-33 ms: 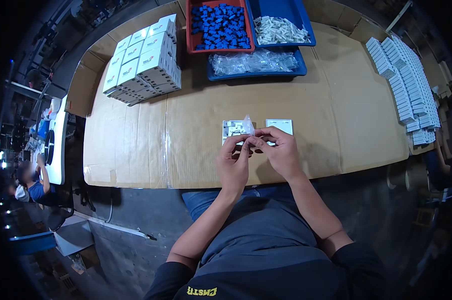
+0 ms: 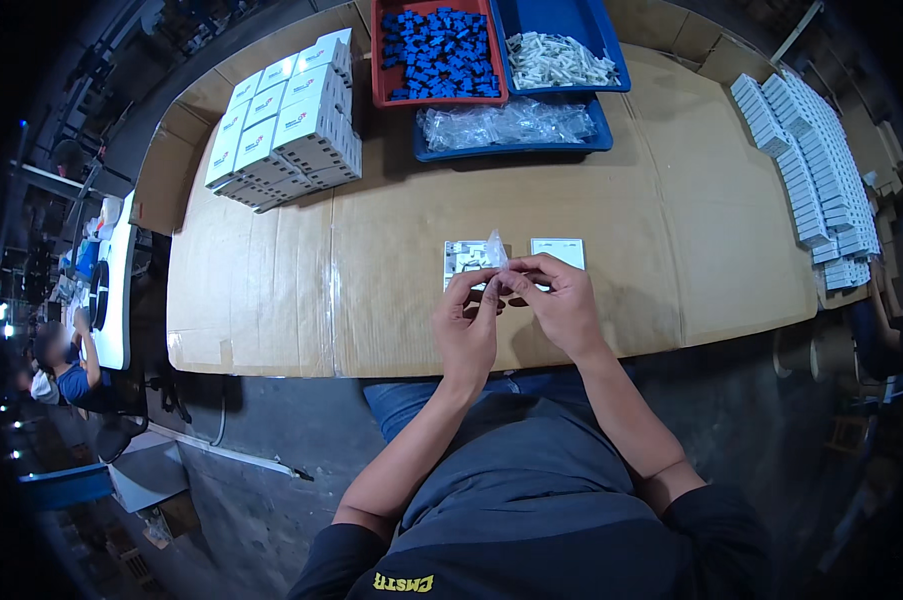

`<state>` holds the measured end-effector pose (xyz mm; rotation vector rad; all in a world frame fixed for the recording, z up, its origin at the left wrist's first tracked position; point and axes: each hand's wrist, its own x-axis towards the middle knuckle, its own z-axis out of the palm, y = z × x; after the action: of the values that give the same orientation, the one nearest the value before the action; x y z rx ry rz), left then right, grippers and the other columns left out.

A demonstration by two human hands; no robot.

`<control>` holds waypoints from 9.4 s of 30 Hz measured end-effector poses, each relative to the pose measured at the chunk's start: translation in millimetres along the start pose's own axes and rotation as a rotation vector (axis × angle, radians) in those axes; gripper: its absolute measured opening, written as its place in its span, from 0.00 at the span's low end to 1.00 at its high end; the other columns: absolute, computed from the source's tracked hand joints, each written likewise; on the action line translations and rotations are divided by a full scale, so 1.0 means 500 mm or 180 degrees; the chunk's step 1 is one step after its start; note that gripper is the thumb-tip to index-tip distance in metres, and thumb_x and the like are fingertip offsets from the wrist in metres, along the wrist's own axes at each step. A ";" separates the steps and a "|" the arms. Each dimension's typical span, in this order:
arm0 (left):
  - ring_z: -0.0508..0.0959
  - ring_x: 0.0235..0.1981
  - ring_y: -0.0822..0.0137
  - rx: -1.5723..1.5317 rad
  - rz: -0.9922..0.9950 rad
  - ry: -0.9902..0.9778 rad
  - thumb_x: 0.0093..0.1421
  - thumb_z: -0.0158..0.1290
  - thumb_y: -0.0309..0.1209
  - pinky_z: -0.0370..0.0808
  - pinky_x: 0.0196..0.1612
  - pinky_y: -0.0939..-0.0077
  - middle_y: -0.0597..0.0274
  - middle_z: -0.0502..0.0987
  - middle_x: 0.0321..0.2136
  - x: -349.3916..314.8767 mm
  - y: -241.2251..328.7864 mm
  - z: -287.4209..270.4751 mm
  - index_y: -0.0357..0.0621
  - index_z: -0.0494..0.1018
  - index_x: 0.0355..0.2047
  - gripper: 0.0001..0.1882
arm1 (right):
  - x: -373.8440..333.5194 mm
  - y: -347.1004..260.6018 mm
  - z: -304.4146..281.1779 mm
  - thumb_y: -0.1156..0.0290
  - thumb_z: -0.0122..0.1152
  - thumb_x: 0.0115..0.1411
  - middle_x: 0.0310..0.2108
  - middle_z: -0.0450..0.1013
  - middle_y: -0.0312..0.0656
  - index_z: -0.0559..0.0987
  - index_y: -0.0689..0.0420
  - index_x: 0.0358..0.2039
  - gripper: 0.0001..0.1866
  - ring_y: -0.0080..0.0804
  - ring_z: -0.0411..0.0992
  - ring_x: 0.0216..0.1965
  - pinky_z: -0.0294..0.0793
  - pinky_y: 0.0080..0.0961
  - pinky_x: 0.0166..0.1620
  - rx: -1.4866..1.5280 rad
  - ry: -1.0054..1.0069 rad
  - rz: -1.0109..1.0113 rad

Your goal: Pack a small electrical or hardware component into a retail box along with small parts bags.

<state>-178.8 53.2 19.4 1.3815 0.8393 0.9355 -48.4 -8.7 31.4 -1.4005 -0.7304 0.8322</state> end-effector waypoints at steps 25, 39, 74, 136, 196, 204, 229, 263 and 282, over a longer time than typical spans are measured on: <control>0.71 0.64 0.50 0.2324 0.1910 -0.0965 0.47 0.76 0.35 0.69 0.65 0.54 0.56 0.73 0.61 0.070 0.062 -0.059 0.49 0.70 0.65 0.44 | 0.013 0.005 -0.055 0.88 0.63 0.64 0.49 0.78 0.40 0.80 0.62 0.58 0.21 0.23 0.78 0.46 0.81 0.21 0.49 -0.0074 -0.0089 -0.0175; 0.77 0.55 0.53 0.2499 0.1738 -0.1804 0.50 0.72 0.34 0.70 0.62 0.56 0.58 0.79 0.51 0.081 -0.005 -0.050 0.44 0.78 0.56 0.31 | 0.026 -0.013 -0.073 0.90 0.59 0.62 0.52 0.76 0.43 0.69 0.58 0.70 0.35 0.27 0.76 0.46 0.80 0.26 0.51 -0.0299 -0.0848 0.0181; 0.68 0.34 0.78 -0.0700 -0.0919 -0.1475 0.79 0.45 0.33 0.68 0.38 0.82 0.68 0.71 0.37 -0.034 -0.075 -0.004 0.40 0.72 0.56 0.13 | 0.640 -0.055 -0.381 0.67 0.63 0.65 0.43 0.83 0.43 0.88 0.51 0.39 0.08 0.47 0.81 0.47 0.81 0.45 0.49 -0.3571 0.1190 -0.1165; 0.81 0.50 0.63 0.0067 0.0507 -0.0989 0.59 0.63 0.17 0.77 0.53 0.73 0.55 0.79 0.48 -0.007 -0.101 -0.044 0.37 0.76 0.60 0.27 | 0.028 -0.019 -0.054 0.64 0.58 0.73 0.68 0.71 0.45 0.86 0.61 0.48 0.15 0.44 0.73 0.61 0.73 0.35 0.62 -0.2126 -0.1834 -0.0506; 0.83 0.47 0.59 0.0723 0.0973 -0.0759 0.62 0.68 0.27 0.80 0.50 0.69 0.52 0.82 0.48 -0.012 -0.095 -0.028 0.39 0.74 0.63 0.29 | 0.748 -0.033 -0.347 0.73 0.66 0.60 0.36 0.84 0.47 0.85 0.55 0.42 0.09 0.49 0.83 0.40 0.81 0.42 0.43 -0.3611 0.1698 -0.1504; 0.83 0.47 0.61 0.0874 0.1253 -0.0625 0.59 0.70 0.25 0.80 0.50 0.70 0.54 0.83 0.49 0.002 -0.117 -0.025 0.38 0.75 0.62 0.30 | 0.619 -0.088 -0.338 0.70 0.69 0.65 0.33 0.80 0.35 0.85 0.57 0.51 0.14 0.21 0.76 0.34 0.75 0.22 0.39 -0.1322 0.1041 -0.1534; 0.80 0.41 0.56 0.1215 0.1526 -0.0859 0.54 0.70 0.24 0.78 0.46 0.62 0.55 0.83 0.43 0.002 -0.109 -0.026 0.42 0.76 0.60 0.32 | 0.021 0.022 -0.105 0.80 0.73 0.59 0.44 0.77 0.33 0.85 0.60 0.39 0.07 0.19 0.73 0.39 0.71 0.19 0.38 -0.1210 -0.0899 0.0005; 0.80 0.45 0.53 0.1252 0.1667 -0.1046 0.56 0.69 0.29 0.75 0.51 0.59 0.55 0.82 0.44 -0.005 -0.127 -0.025 0.44 0.76 0.60 0.30 | 0.012 0.033 -0.102 0.55 0.55 0.75 0.73 0.64 0.44 0.89 0.59 0.38 0.22 0.49 0.60 0.72 0.60 0.43 0.73 -0.2190 -0.2043 -0.0341; 0.79 0.45 0.55 0.1446 0.1526 -0.1013 0.62 0.67 0.33 0.76 0.49 0.64 0.55 0.81 0.44 -0.008 -0.109 -0.020 0.43 0.77 0.59 0.26 | 0.257 -0.116 -0.193 0.69 0.63 0.72 0.45 0.85 0.44 0.84 0.64 0.47 0.12 0.30 0.81 0.46 0.78 0.29 0.49 -0.2388 -0.0752 -0.0125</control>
<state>-186.7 55.3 -35.6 2.1262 0.4960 0.8727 105.3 48.6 78.8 -1.9534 -1.3383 0.7262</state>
